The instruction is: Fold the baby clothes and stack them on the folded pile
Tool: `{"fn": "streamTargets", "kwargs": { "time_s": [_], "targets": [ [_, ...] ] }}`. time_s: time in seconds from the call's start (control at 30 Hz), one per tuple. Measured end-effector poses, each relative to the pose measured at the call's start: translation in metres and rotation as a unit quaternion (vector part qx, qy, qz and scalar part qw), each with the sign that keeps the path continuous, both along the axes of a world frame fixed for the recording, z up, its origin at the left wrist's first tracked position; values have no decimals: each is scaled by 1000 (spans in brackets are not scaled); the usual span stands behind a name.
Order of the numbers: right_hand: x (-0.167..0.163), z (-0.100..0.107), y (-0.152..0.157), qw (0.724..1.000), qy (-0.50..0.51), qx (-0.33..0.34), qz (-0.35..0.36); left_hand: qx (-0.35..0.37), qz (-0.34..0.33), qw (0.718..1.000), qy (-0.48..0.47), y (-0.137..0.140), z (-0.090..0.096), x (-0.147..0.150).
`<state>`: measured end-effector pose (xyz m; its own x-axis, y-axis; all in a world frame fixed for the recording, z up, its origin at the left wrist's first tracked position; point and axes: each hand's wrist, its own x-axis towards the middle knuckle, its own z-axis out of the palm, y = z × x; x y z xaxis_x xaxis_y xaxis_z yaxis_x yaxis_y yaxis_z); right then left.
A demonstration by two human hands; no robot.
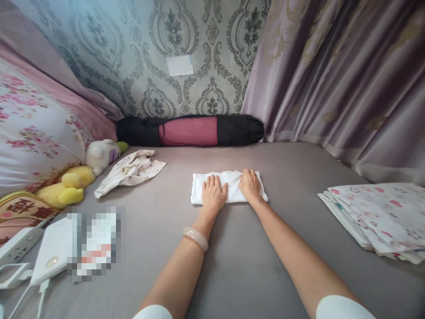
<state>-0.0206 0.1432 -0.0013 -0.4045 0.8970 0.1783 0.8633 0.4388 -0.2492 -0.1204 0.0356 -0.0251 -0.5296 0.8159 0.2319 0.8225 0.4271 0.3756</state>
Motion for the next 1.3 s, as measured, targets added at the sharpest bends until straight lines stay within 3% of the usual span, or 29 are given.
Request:
{"fn": "streamTargets", "kwargs": {
  "time_s": [0.17, 0.27, 0.4, 0.53, 0.7, 0.93, 1.13, 1.2, 1.3],
  "targets": [
    [0, 13, -13, 1000, 23, -21, -3, 65, -19, 997, 19, -3, 3, -5],
    [-1, 14, -26, 995, 48, 4, 85, 86, -72, 993, 33, -3, 8, -3],
    [-2, -2, -37, 980, 58, -5, 190, 39, -113, 992, 28, -2, 9, 2],
    [1, -17, -36, 978, 38, -28, 201, -12, -91, 995, 26, -2, 4, 2],
    [3, -17, -24, 977, 25, -45, 206, -30, -62, 997, 46, -3, 1, -6],
    [18, -12, 2, 992, 4, -53, 114, -36, 7, 999, 40, -6, 1, -19],
    [48, 7, 21, 993, 66, -40, -89, -40, 46, 998, 23, -9, 8, -25],
    [52, 12, 21, 987, 69, -73, -124, -25, 40, 999, 24, -8, 10, -21],
    [51, 15, 15, 981, 55, -127, -133, -9, -26, 999, 35, -6, 12, -12]
  ]
}}
